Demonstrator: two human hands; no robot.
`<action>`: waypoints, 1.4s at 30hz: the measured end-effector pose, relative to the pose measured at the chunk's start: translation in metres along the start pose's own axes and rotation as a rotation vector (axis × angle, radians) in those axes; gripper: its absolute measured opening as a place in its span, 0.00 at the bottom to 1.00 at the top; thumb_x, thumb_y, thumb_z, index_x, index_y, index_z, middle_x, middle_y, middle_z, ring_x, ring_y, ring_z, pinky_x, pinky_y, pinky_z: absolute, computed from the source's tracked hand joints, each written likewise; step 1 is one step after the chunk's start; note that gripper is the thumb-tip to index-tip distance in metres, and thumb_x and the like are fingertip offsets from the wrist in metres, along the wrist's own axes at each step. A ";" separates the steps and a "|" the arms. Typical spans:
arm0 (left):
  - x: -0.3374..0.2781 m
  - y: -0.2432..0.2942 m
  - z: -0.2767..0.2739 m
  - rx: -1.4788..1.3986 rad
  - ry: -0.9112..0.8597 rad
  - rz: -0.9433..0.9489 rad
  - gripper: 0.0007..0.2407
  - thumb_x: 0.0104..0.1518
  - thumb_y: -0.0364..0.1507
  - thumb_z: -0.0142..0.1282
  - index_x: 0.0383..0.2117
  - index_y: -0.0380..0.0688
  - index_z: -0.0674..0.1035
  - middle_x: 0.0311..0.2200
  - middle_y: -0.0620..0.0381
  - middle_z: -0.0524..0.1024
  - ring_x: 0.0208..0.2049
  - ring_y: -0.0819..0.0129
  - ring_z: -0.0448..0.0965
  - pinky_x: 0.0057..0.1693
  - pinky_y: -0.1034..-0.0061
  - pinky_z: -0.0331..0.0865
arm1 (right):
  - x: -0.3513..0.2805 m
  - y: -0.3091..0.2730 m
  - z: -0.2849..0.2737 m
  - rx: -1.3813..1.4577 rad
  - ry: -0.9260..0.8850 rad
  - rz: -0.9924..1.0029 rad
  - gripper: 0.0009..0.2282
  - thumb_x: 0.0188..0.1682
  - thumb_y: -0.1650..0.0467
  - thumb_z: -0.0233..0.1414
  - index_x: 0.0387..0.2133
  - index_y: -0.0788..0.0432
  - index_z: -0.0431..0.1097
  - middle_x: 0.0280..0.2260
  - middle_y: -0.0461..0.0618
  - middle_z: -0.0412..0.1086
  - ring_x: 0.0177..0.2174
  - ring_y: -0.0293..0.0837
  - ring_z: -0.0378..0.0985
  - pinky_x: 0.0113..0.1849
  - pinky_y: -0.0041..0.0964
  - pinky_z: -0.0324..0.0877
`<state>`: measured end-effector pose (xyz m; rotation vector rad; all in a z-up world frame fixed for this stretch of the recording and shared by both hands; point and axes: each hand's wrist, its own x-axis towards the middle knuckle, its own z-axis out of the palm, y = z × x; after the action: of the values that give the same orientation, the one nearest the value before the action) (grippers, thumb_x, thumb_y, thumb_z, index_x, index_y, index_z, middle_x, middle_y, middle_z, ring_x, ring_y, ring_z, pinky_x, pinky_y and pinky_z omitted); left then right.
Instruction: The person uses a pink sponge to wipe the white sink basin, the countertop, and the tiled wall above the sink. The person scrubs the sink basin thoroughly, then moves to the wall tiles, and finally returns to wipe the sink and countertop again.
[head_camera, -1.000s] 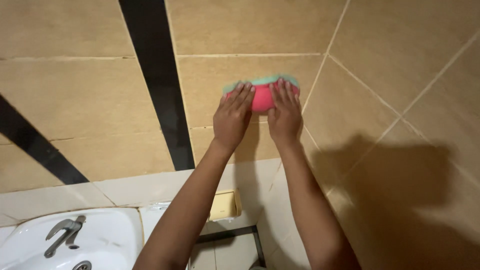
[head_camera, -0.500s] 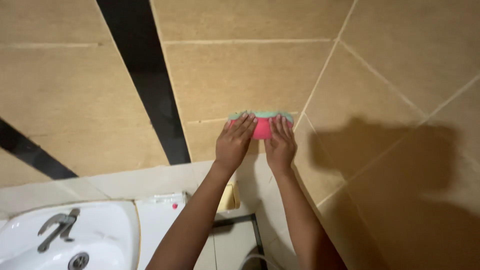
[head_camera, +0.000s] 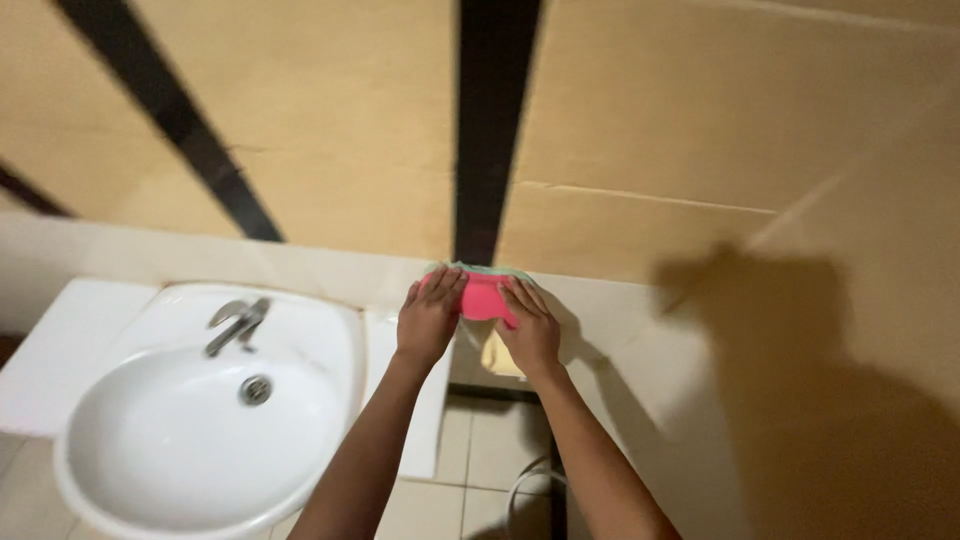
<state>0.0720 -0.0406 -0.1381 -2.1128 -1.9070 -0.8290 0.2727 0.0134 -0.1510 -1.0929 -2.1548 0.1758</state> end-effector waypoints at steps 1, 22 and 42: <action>-0.015 -0.010 -0.009 0.014 -0.002 -0.024 0.24 0.53 0.25 0.57 0.61 0.51 0.73 0.64 0.62 0.70 0.68 0.64 0.64 0.67 0.56 0.59 | -0.002 -0.018 0.008 0.018 -0.016 -0.014 0.26 0.41 0.71 0.61 0.58 0.52 0.71 0.62 0.49 0.66 0.62 0.49 0.65 0.58 0.42 0.66; -0.227 -0.080 -0.035 -0.253 -0.197 -0.591 0.35 0.50 0.35 0.62 0.68 0.49 0.61 0.71 0.51 0.57 0.67 0.51 0.62 0.65 0.63 0.65 | -0.124 -0.132 0.147 -0.037 -0.654 -0.135 0.37 0.42 0.67 0.60 0.68 0.40 0.54 0.61 0.52 0.61 0.59 0.55 0.63 0.56 0.56 0.57; -0.246 -0.102 0.039 0.082 -0.268 -0.526 0.23 0.64 0.37 0.41 0.68 0.56 0.62 0.71 0.57 0.55 0.72 0.58 0.54 0.70 0.47 0.51 | -0.090 -0.097 0.155 -0.061 -0.643 -0.064 0.39 0.42 0.67 0.61 0.69 0.50 0.49 0.62 0.57 0.58 0.59 0.60 0.61 0.55 0.55 0.62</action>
<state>-0.0202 -0.2166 -0.3193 -1.7636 -2.6481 -0.5483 0.1454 -0.0869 -0.2739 -1.0993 -2.7714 0.4888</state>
